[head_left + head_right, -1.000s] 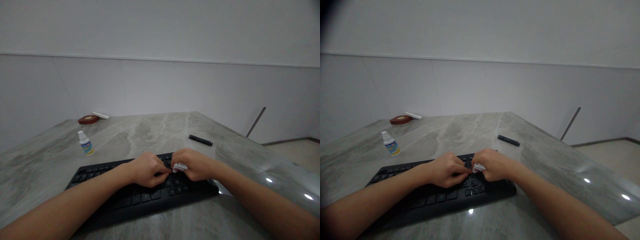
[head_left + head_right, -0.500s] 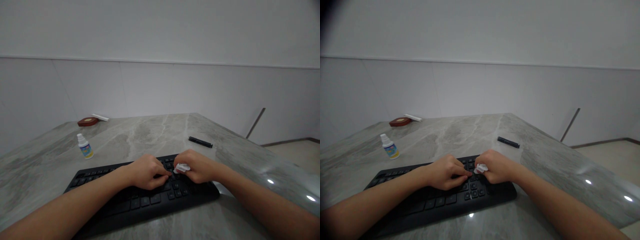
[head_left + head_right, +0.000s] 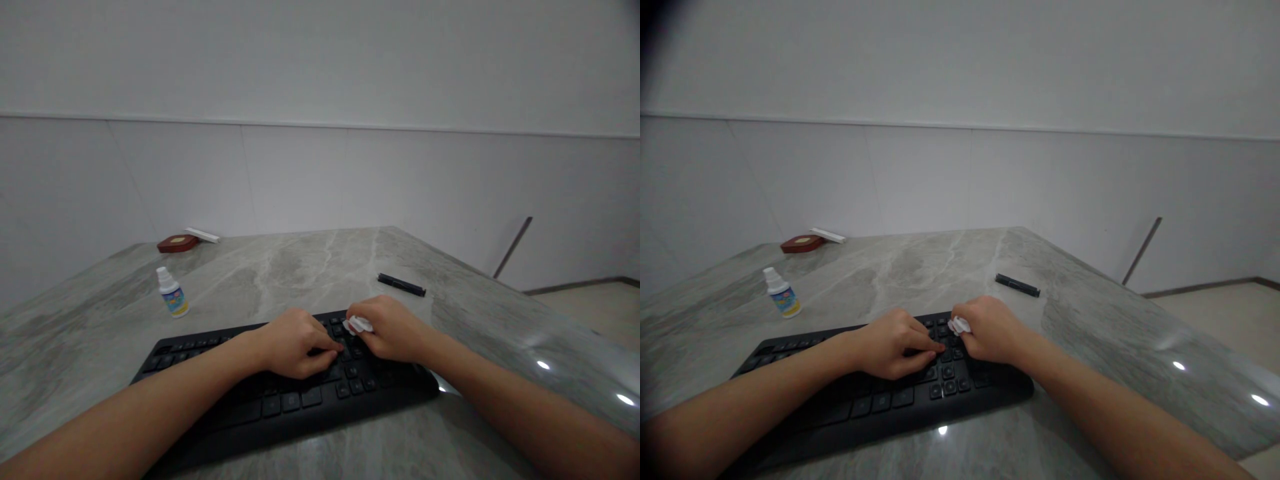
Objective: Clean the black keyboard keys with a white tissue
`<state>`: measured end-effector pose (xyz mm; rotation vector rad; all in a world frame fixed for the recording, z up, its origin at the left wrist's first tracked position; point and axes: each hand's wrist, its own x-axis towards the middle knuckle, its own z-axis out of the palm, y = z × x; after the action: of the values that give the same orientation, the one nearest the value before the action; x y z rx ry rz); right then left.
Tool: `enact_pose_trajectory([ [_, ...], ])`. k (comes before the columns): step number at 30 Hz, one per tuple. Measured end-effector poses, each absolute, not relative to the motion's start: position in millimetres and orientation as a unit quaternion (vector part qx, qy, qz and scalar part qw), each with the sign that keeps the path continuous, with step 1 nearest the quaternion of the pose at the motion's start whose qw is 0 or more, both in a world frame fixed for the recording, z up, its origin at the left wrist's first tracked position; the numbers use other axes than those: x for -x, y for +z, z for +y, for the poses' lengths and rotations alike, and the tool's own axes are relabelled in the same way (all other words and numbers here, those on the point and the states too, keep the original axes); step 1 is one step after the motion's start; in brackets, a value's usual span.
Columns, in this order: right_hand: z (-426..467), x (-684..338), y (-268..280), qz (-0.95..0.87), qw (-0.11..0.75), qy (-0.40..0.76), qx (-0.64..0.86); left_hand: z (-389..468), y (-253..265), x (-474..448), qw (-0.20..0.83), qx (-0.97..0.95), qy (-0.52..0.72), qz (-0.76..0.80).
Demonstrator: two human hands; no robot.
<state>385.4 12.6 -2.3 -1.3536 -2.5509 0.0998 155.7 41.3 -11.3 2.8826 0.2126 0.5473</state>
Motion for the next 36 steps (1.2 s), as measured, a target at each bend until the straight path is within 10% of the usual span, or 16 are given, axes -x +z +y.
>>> enact_pose_trajectory([
  [36, 13, -386, -18, -0.883, 0.197, 0.097, 0.415, 44, -12, -155, 0.089, -0.979, 0.162, 0.083],
])
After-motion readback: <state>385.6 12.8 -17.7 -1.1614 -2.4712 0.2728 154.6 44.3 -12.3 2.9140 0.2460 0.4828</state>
